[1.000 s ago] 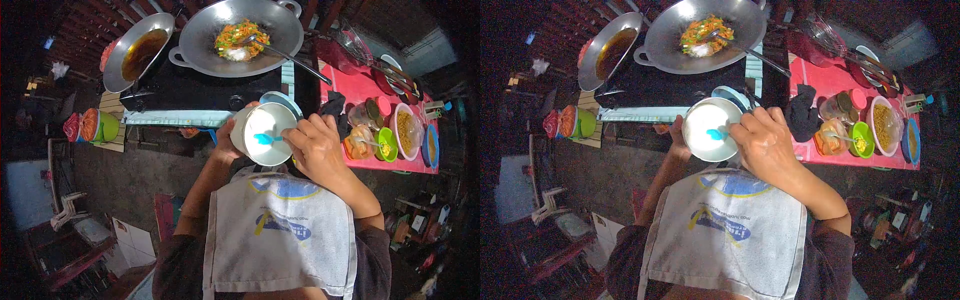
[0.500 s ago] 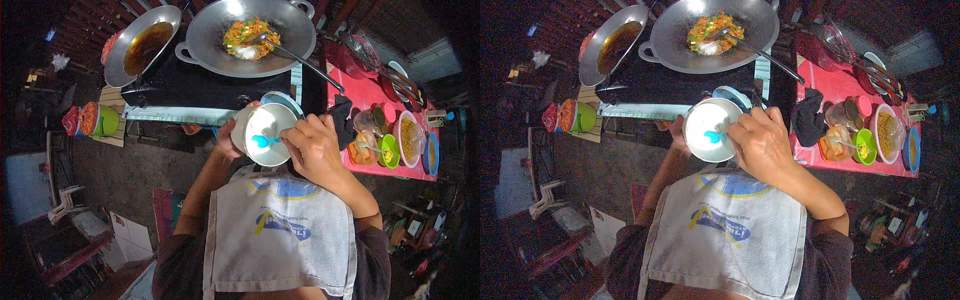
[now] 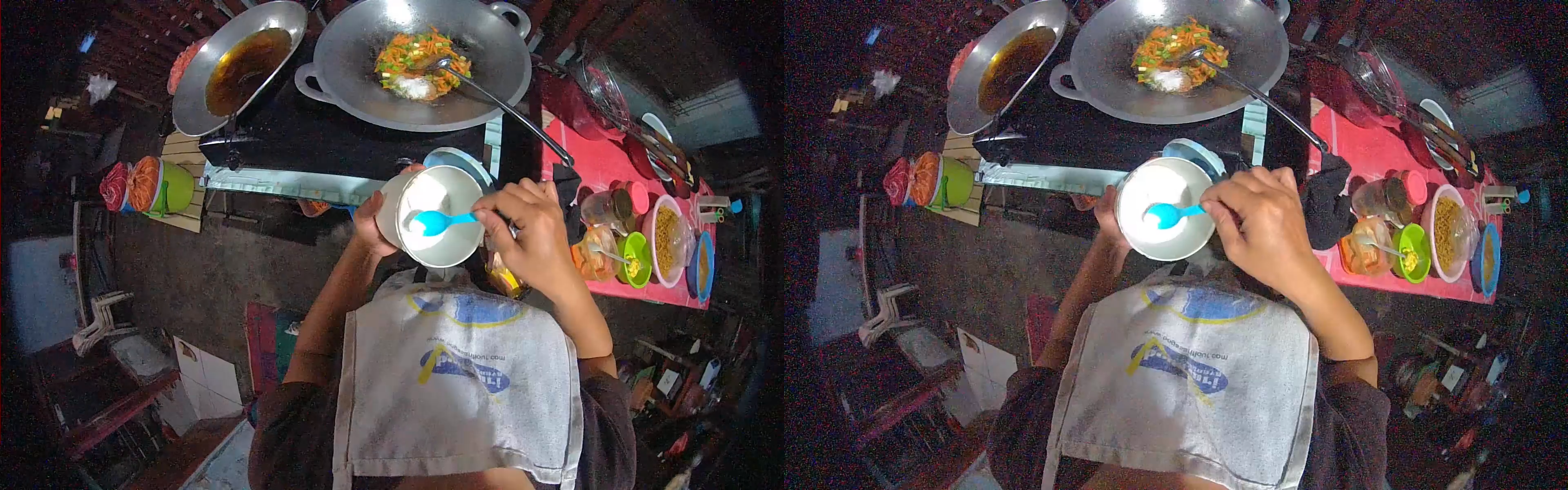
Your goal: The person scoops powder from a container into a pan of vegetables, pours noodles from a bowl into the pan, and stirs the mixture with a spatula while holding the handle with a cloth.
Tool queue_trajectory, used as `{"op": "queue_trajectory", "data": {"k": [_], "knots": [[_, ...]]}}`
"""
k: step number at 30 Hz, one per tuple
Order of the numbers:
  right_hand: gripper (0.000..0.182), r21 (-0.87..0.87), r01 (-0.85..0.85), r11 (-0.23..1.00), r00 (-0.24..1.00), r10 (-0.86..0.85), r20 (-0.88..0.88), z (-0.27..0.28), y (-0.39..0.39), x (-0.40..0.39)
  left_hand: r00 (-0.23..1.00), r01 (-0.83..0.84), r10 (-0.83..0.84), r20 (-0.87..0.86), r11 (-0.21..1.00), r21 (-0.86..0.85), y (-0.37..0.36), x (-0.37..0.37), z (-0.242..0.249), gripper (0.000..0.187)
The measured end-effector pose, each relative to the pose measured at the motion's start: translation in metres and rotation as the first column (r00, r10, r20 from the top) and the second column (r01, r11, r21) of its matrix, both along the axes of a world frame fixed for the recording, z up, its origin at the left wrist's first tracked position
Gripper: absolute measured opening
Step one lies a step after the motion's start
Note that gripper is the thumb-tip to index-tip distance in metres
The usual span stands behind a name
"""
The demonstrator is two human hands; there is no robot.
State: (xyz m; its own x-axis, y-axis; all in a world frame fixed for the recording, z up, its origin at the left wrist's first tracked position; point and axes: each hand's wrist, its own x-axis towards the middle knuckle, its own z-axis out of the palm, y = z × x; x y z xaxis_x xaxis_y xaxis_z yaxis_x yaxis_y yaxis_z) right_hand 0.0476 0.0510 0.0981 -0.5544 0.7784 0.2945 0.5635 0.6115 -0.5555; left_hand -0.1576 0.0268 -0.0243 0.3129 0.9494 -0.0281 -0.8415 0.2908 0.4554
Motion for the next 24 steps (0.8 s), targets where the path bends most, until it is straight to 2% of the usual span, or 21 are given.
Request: {"op": "queue_trajectory", "data": {"k": [4,10,13,16,18,20,21,22,23,24], "knots": [[0.004,-0.021,0.011,1.000,1.000,-0.011,0.005,-0.001,0.006,-0.004,1.000,-0.014,0.014,0.002,0.999,-0.047,0.000,-0.007,-0.009,0.080],[0.005,-0.036,-0.017,0.999,0.999,0.019,0.048,-0.005,0.011,-0.012,0.998,-0.047,0.047,-0.034,0.999,-0.013,-0.001,-0.016,-0.010,0.081],[0.006,-0.097,-0.009,0.995,1.000,0.012,0.023,-0.005,0.016,-0.014,0.997,-0.072,0.071,-0.042,0.997,-0.034,-0.003,-0.021,-0.012,0.082],[0.009,-0.192,0.018,0.981,0.996,-0.033,-0.077,-0.006,0.031,-0.006,0.997,-0.070,0.071,-0.028,0.997,0.022,-0.003,-0.029,-0.018,0.082],[0.009,-0.395,0.047,0.917,0.937,-0.178,-0.301,-0.003,0.048,-0.004,0.992,-0.125,0.125,-0.015,0.992,-0.032,-0.008,-0.033,-0.019,0.081],[0.011,-0.334,0.171,0.927,0.879,-0.297,-0.374,0.001,0.068,-0.004,0.994,-0.113,0.113,0.000,0.993,0.024,-0.010,-0.038,-0.024,0.079],[0.010,-0.176,0.255,0.951,0.857,-0.307,-0.415,0.002,0.081,-0.008,0.985,-0.167,0.165,-0.057,0.986,-0.023,-0.012,-0.039,-0.026,0.080],[0.010,-0.164,0.250,0.954,0.858,-0.296,-0.419,0.004,0.090,-0.013,0.969,-0.224,0.216,-0.117,0.972,-0.068,-0.015,-0.041,-0.027,0.081],[0.010,0.130,0.336,0.933,0.914,-0.289,-0.284,0.006,0.099,-0.017,0.975,-0.212,0.204,-0.089,0.974,-0.080,-0.018,-0.042,-0.026,0.078],[0.012,0.422,0.352,0.836,0.936,-0.320,-0.146,0.008,0.108,-0.022,0.973,-0.219,0.213,-0.086,0.973,-0.068,-0.021,-0.043,-0.027,0.078]]}}
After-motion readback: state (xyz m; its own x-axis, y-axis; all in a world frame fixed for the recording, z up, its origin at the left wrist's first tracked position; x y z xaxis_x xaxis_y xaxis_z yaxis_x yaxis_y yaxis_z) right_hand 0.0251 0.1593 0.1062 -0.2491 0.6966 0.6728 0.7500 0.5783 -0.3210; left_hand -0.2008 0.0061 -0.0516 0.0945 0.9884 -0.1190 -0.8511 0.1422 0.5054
